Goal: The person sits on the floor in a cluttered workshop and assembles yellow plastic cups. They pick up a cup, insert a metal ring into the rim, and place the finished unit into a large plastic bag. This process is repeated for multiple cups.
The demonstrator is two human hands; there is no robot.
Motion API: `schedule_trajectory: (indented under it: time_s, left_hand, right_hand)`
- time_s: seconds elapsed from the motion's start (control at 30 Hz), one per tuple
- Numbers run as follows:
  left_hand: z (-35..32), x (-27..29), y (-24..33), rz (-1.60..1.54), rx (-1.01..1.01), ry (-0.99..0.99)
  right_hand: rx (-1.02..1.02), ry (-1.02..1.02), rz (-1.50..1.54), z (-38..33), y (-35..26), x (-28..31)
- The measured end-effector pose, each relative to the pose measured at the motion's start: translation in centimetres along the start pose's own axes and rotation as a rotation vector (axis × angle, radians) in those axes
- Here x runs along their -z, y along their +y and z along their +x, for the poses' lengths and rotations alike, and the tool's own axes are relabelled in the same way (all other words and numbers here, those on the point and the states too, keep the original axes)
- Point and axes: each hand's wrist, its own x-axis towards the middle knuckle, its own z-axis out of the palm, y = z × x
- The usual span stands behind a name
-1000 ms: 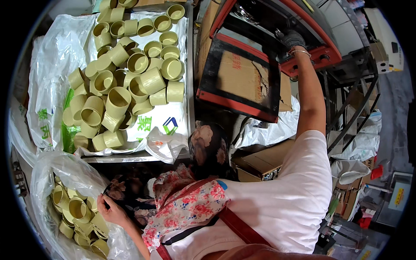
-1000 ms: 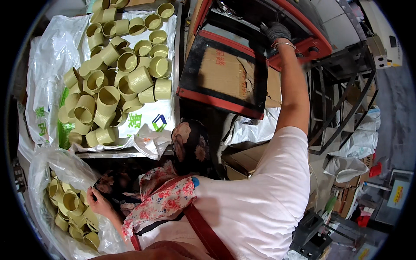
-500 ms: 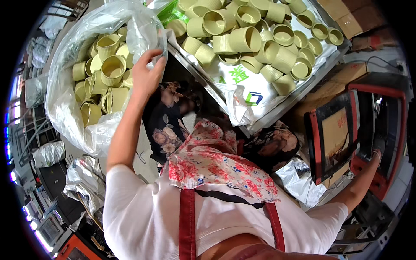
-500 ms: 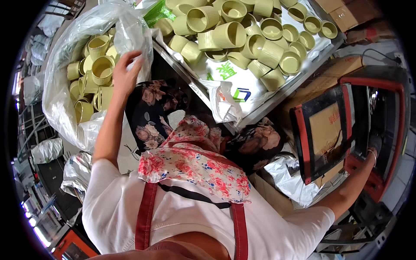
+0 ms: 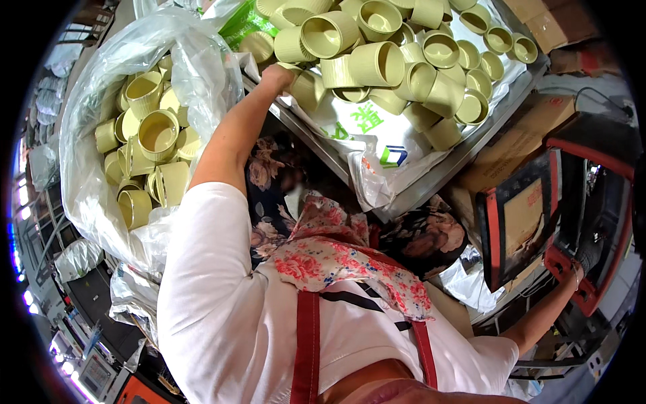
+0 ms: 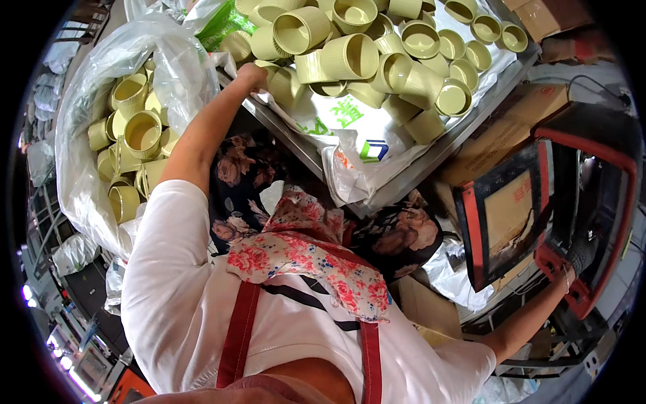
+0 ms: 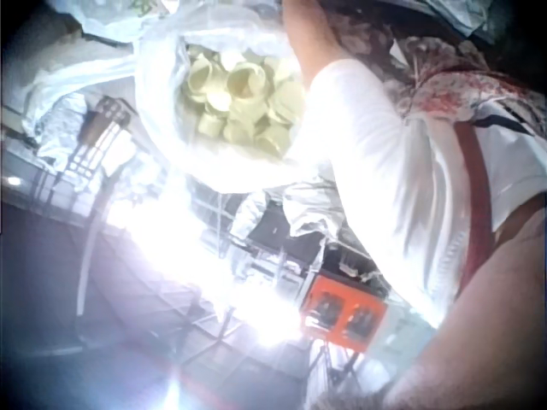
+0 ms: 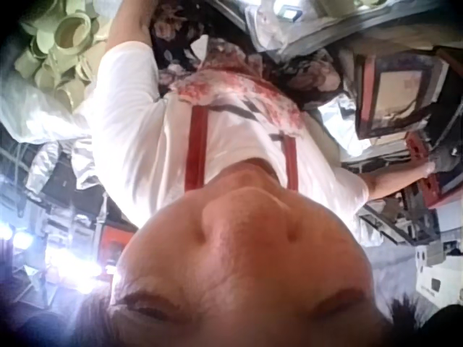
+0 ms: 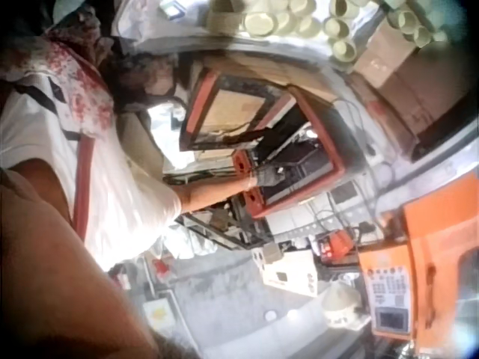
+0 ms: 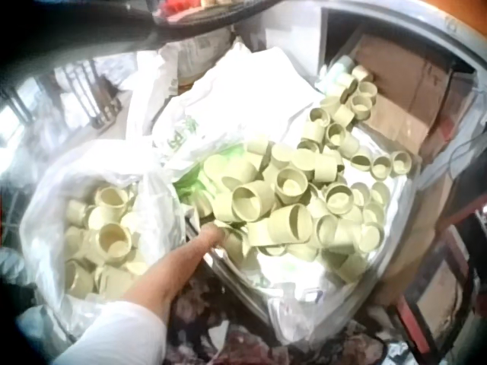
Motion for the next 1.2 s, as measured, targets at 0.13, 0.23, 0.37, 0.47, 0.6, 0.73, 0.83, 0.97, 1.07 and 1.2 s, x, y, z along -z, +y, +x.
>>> schedule_trajectory:
  time_s: [0.13, 0.23, 0.37, 0.47, 0.6, 0.73, 0.83, 0.97, 1.07, 1.2]
  left_hand:
    - [1.2, -0.1, 0.4, 0.31, -0.272, 0.069]
    - [5.0, -1.3, -3.4, 0.525, -0.323, 0.117]
    - [3.9, -0.1, -1.8, 0.614, -0.193, -0.086]
    - [5.9, -1.2, -2.2, 0.467, -0.22, -0.055]
    - [-1.2, -0.1, 0.2, 0.319, -0.337, 0.255]
    - [4.1, -2.3, -2.0, -0.786, 0.047, 0.29]
    - [7.2, -2.3, -2.9, -0.303, -0.212, 0.197]
    - [9.5, -3.5, -4.8, -1.124, 0.17, 0.023]
    - [9.2, -3.1, -5.9, -1.327, 0.316, 0.01]
    - [7.5, -3.0, -3.1, -1.284, 0.197, -0.072]
  right_hand:
    - [-0.017, 0.025, 0.064, -0.8, 3.6, -1.4]
    - [-0.094, -0.032, 0.389, -2.2, -0.1, 0.1]
    - [-0.042, 0.008, 0.587, -8.8, -10.5, 6.4]
    - [0.201, 0.075, 0.841, -13.6, -18.0, 9.5]
    - [0.365, -0.037, 0.782, -18.0, -23.2, 11.3]
    - [0.783, 0.053, 0.634, -19.4, -25.2, 11.7]
    - [0.725, 0.298, 0.338, -18.1, -20.3, 9.7]
    - [0.409, 0.332, 0.244, -13.5, -16.9, 7.3]
    - [0.065, -0.001, 0.013, -10.2, -12.9, 7.2]
    - [-0.01, -0.076, -0.044, -4.1, -5.2, 3.6]
